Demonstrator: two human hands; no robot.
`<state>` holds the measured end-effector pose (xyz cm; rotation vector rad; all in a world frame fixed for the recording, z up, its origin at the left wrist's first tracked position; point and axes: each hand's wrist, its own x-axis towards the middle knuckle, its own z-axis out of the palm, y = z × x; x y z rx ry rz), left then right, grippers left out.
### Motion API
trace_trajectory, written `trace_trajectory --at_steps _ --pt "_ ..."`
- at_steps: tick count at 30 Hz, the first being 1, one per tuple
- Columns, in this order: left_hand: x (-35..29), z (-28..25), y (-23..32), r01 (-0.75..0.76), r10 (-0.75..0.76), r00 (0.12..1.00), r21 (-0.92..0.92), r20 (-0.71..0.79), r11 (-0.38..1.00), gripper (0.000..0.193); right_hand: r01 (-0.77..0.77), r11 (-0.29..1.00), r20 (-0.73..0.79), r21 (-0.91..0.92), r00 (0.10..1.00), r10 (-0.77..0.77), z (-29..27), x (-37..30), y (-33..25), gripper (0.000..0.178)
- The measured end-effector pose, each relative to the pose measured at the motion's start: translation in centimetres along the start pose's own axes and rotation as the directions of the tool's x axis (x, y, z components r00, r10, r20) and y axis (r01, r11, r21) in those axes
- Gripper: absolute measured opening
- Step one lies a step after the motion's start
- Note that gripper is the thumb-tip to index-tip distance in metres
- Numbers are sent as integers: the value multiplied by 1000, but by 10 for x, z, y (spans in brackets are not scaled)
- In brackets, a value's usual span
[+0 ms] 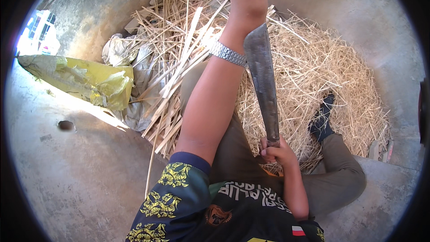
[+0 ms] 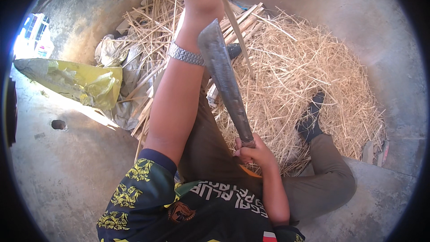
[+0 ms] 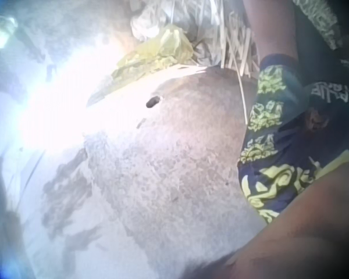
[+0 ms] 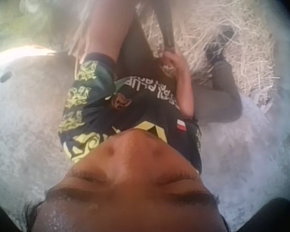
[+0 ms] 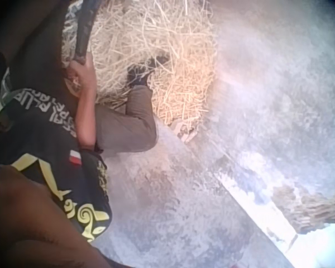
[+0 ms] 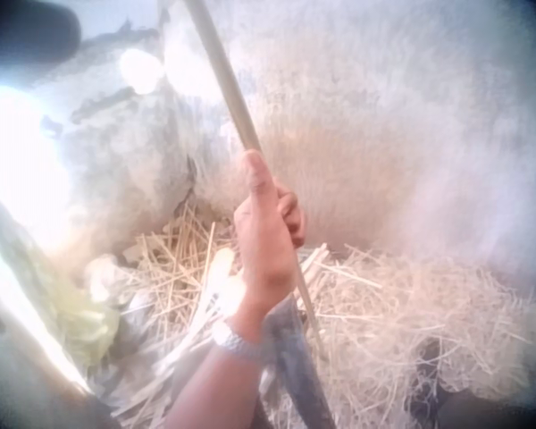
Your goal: The person sits on the floor and uses a machete to split long bamboo poles into thin strips. They hold the pole vertically and strike it repeatedly with the blade to separate the fibers, then set the finished strips aside.
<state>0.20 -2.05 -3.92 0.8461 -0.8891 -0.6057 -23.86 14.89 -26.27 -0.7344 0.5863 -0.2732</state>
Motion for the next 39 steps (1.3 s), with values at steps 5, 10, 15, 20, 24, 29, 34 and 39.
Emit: trace_trajectory --at_steps 5,10,15,20,24,29,34,39 --pt "0 -2 -2 -2 2 999 -5 36 1000 64 -22 997 84 73 996 16 -4 1 2 24" --pt "0 0 -2 -6 6 999 -1 47 1000 64 -30 996 115 83 993 20 -6 1 3 25" --pt "1 -1 -4 -42 42 996 -3 77 999 64 -91 983 200 158 978 58 -12 1 3 24" --pt "1 -3 -5 -34 36 995 -19 93 999 64 -136 969 260 207 962 80 -12 2 1 25" --pt "1 -2 -5 -34 37 996 -29 84 999 64 -137 967 267 213 961 77 -15 2 4 25" --pt "2 -3 -7 -47 52 995 -50 90 998 64 -136 964 255 230 964 75 -11 1 2 24" --pt "3 -4 -4 -3 4 1000 -49 26 999 63 49 999 -60 -25 997 -50 2 -6 -2 15" --pt "12 -13 -5 -40 37 998 -84 -44 996 65 317 918 -381 -238 839 -389 -1 5 0 15"
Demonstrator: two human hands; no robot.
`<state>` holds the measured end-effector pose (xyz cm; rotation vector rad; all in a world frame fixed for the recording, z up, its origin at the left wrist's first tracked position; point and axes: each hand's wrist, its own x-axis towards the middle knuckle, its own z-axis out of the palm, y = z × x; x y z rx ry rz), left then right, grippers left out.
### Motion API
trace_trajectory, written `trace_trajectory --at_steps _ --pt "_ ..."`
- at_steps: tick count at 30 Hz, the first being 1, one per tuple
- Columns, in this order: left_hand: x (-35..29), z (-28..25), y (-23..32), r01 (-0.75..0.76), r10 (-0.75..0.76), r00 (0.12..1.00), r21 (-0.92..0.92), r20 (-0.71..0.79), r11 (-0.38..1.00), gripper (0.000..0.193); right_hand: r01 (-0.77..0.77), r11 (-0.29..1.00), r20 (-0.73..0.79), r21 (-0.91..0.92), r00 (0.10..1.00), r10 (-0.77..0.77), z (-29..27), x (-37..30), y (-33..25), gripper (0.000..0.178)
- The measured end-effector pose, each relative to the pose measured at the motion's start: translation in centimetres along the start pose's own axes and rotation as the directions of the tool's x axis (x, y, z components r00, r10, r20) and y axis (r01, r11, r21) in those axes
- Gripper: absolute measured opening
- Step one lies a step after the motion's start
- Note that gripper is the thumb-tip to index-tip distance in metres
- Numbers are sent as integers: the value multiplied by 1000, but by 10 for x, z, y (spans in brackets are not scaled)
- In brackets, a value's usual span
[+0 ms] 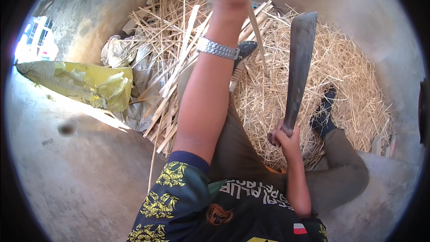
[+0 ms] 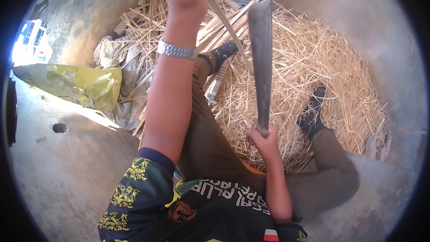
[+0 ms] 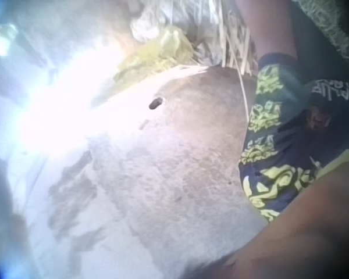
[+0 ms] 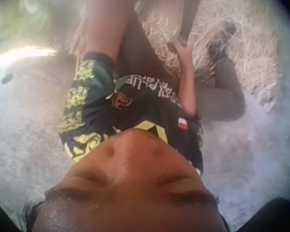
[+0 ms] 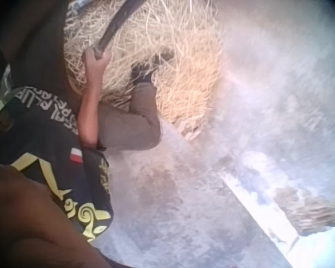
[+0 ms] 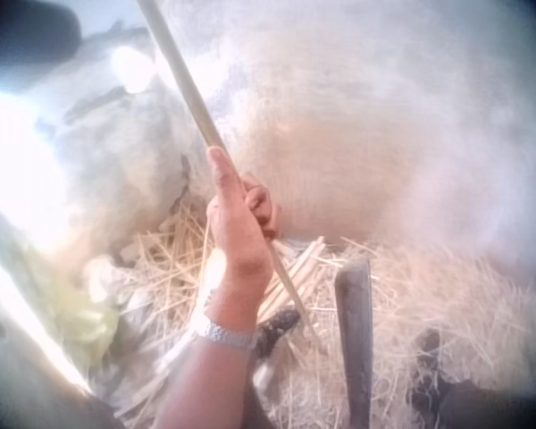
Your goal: The person sits on the floor and uses a machete to split long bamboo poles into thin strips. They hold the pole vertically and strike it repeatedly with the blade to separate the fibers, then set the finished strips aside.
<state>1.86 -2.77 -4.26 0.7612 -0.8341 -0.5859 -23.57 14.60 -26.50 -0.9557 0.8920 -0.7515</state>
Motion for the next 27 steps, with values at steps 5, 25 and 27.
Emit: trace_trajectory --at_steps 5,25,27 --pt "-11 8 7 -16 16 999 -2 29 1000 67 -226 971 -337 -71 922 190 5 13 5 19" --pt "-12 18 -8 -124 120 984 -19 -133 992 61 -52 929 -465 -367 875 -134 15 24 30 24" --pt "-16 20 -7 -117 114 988 -17 -103 993 61 -205 860 -452 -467 892 -32 8 29 50 24"
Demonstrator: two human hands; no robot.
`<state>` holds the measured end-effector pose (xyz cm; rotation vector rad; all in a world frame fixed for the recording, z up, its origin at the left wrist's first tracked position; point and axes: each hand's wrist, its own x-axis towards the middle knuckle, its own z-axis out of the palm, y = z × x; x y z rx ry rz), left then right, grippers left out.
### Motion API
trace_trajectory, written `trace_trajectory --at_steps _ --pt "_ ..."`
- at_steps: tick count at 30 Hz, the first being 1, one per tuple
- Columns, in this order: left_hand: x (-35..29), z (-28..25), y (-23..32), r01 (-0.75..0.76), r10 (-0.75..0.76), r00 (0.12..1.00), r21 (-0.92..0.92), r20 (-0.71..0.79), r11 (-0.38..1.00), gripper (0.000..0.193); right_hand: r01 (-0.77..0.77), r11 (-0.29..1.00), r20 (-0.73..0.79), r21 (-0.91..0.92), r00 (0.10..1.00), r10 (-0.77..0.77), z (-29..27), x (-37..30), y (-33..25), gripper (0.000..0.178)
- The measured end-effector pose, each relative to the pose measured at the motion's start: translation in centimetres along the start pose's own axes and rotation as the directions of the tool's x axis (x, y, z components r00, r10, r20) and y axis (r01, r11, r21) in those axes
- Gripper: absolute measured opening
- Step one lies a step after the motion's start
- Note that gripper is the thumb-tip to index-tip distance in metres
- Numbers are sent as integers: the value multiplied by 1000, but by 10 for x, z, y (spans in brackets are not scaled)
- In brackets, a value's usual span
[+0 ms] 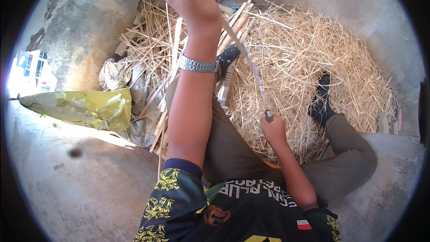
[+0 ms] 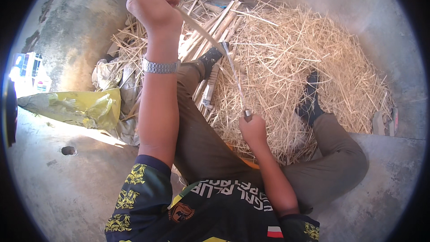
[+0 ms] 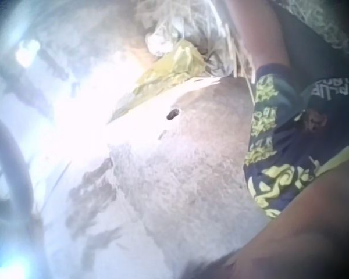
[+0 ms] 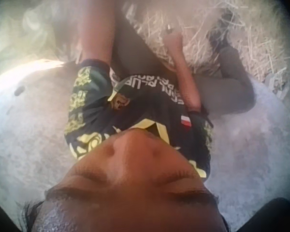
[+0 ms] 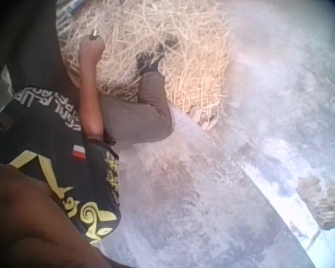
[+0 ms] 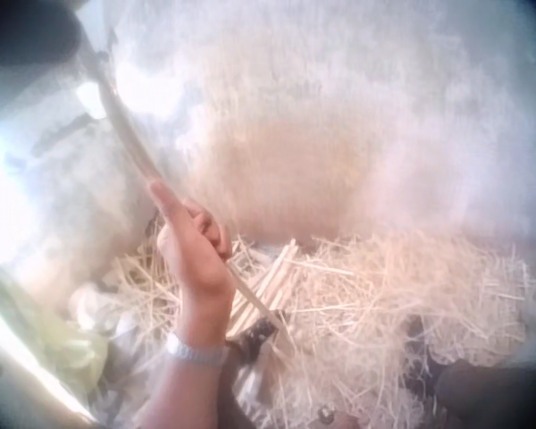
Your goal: The person sits on the floor and uses a machete to split long bamboo poles into thin strips. They hold the pole vertically and strike it repeatedly with the blade to separate the fibers, then set the finished strips aside.
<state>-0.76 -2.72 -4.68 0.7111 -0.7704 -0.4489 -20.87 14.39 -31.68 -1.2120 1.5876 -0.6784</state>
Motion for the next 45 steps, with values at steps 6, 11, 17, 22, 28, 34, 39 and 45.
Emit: trace_trajectory --at_steps 6,11,17,22,28,34,39,45 --pt "4 -10 6 1 -6 998 81 55 997 74 -22 983 176 -180 983 55 -9 16 11 24" --pt "6 -9 10 41 -43 999 61 26 997 73 -698 565 715 439 653 251 -18 17 3 19" --pt "12 -9 -1 21 -21 999 0 -50 1000 61 -172 806 85 567 985 151 -15 1 -19 17" --pt "6 1 -3 36 -37 999 -15 -39 999 61 -149 823 152 549 985 77 -2 -5 -2 19" --pt "9 -3 2 -11 15 996 51 -83 999 60 -122 992 139 -21 982 124 10 -3 2 26" --pt "13 -9 -2 -62 65 996 43 -68 997 60 27 985 -21 -168 999 -31 -13 -13 -17 26" --pt "8 2 -7 -12 17 992 42 -125 999 61 219 969 -134 117 970 -204 -8 -19 -30 25" --pt "4 -8 6 11 -14 999 97 36 995 73 -145 966 41 -213 987 157 3 10 25 25"
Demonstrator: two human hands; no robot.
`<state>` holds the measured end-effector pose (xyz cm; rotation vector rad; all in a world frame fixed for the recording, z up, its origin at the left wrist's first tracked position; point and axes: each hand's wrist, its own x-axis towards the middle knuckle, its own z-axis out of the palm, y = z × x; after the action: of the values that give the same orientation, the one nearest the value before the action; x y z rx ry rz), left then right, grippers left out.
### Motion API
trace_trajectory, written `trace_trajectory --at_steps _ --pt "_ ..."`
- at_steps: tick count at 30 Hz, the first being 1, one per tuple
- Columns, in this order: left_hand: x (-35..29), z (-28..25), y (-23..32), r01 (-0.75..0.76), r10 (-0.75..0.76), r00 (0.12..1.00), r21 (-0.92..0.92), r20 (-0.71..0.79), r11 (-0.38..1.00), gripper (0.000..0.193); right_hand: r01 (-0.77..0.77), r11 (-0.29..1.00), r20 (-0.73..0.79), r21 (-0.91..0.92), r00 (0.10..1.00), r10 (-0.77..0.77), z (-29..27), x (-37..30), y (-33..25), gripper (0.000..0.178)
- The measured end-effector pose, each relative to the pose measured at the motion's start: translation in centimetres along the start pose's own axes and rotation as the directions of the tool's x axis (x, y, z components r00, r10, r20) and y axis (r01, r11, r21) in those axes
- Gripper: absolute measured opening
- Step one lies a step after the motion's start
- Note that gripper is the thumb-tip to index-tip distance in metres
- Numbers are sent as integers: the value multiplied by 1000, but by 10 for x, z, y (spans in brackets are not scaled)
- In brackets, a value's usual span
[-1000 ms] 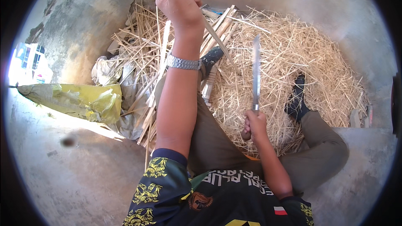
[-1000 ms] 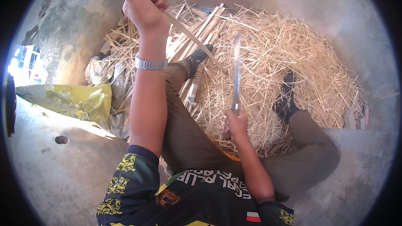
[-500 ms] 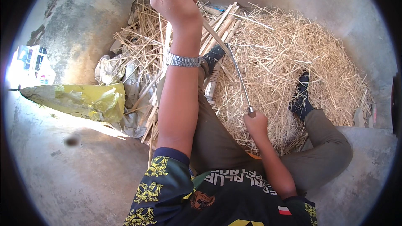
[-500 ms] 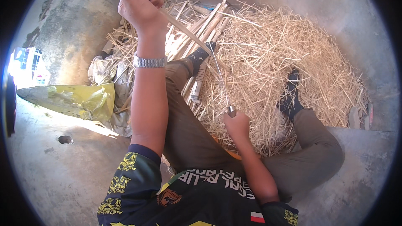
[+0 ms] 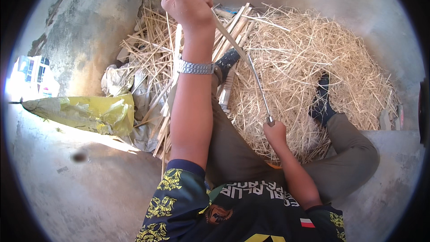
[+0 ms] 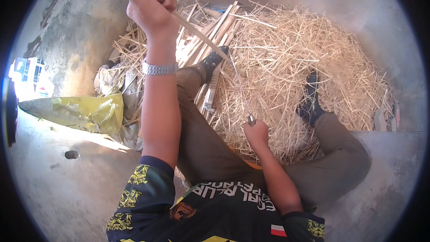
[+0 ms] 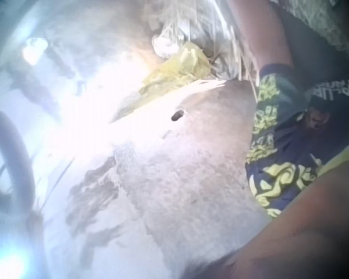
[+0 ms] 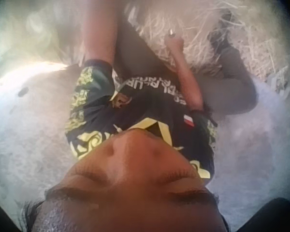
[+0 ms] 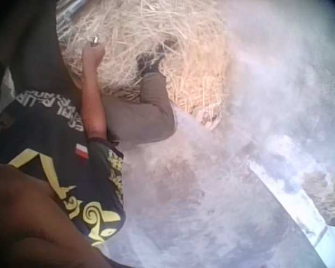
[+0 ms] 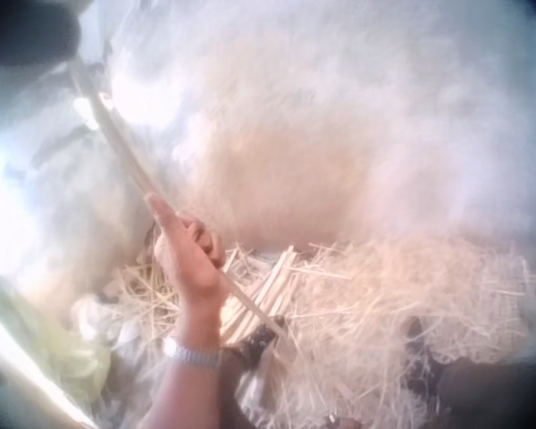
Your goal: The person sits on the floor and uses a machete to split long bamboo poles into thin strips. They hold the pole vertically and strike it repeatedly with the blade to separate the fibers, then set the finished strips aside.
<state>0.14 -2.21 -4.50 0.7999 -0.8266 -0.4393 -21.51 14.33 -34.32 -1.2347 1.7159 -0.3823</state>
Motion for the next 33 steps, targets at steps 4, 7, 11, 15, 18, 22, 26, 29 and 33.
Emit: trace_trajectory --at_steps 4,7,11,15,18,22,26,29,33 --pt "3 0 0 -4 5 999 -17 41 1000 73 -355 781 443 514 889 113 -19 3 -11 20" --pt "3 0 0 34 -32 997 -26 71 999 73 -243 751 279 614 957 82 -13 -14 -21 21" --pt "6 7 -7 39 -37 999 -115 23 993 67 314 695 -169 647 948 -271 -16 -12 -25 24" --pt "-1 8 -7 85 -66 986 -118 155 989 67 483 788 -316 383 870 -379 -1 -13 -15 19" --pt "2 12 -5 190 -157 969 -173 190 966 69 52 994 -9 101 999 -52 14 5 8 21" --pt "5 12 -8 254 -199 944 -194 262 948 70 -140 981 90 134 988 128 11 21 26 28" --pt "7 11 -7 217 -176 956 -164 235 962 69 -468 743 440 478 860 259 -8 19 8 24" --pt "6 8 -9 182 -139 955 -146 261 973 69 -627 556 634 546 742 216 -24 18 -1 23" --pt "6 10 -5 170 -137 964 -131 228 977 68 81 959 -26 270 997 -76 -10 -9 -21 25"
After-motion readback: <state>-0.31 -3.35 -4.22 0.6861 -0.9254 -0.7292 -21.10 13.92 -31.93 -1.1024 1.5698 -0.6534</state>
